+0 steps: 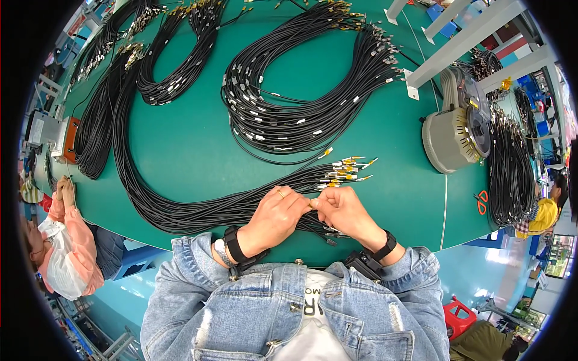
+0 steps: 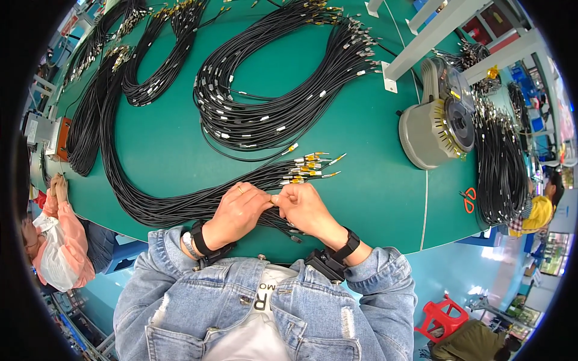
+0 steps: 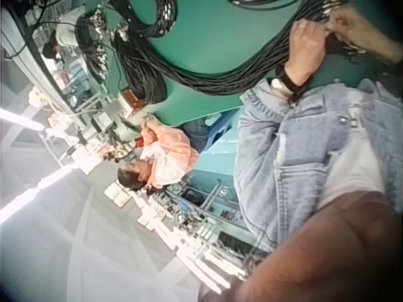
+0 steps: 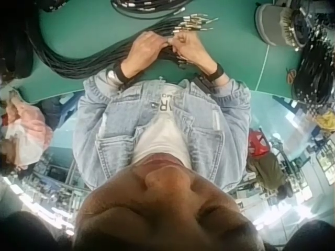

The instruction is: The person sorts through a bundle of black cables by hand, sliding small white components onto the yellow connectors at each cable end. They handle the connectors one at a time before moving them aside to repeat the process.

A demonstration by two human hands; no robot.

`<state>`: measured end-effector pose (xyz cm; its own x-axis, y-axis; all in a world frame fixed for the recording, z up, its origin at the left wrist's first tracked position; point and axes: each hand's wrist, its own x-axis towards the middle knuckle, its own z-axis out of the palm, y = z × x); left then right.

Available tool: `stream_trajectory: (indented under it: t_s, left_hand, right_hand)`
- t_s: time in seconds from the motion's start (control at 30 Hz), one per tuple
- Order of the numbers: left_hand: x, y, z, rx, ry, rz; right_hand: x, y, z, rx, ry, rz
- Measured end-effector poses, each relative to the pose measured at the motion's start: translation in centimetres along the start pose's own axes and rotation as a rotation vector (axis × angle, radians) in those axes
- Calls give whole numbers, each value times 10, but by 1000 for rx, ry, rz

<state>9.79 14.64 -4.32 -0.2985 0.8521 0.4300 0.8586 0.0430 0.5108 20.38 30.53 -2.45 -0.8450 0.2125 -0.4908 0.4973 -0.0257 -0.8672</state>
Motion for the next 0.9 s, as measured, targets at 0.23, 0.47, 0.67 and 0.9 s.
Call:
stream_trajectory:
  t_s: [0.23,0.47,0.67,0.9]
  left_hand:
    - [0,4,-5,-16,0,-79]
    - [-2,3,-6,24,-41,-102]
    - [0,2,-4,82,-45,-12]
    - [-2,1,-1,78,-75,6]
  right_hand:
    - [-2,-2,-6,97,-86,-6]
    - [-2,1,-6,144,-52,35]
    - [-2,-1,-5,37,-22,25]
    - [-2,0,-3,52,-23,0]
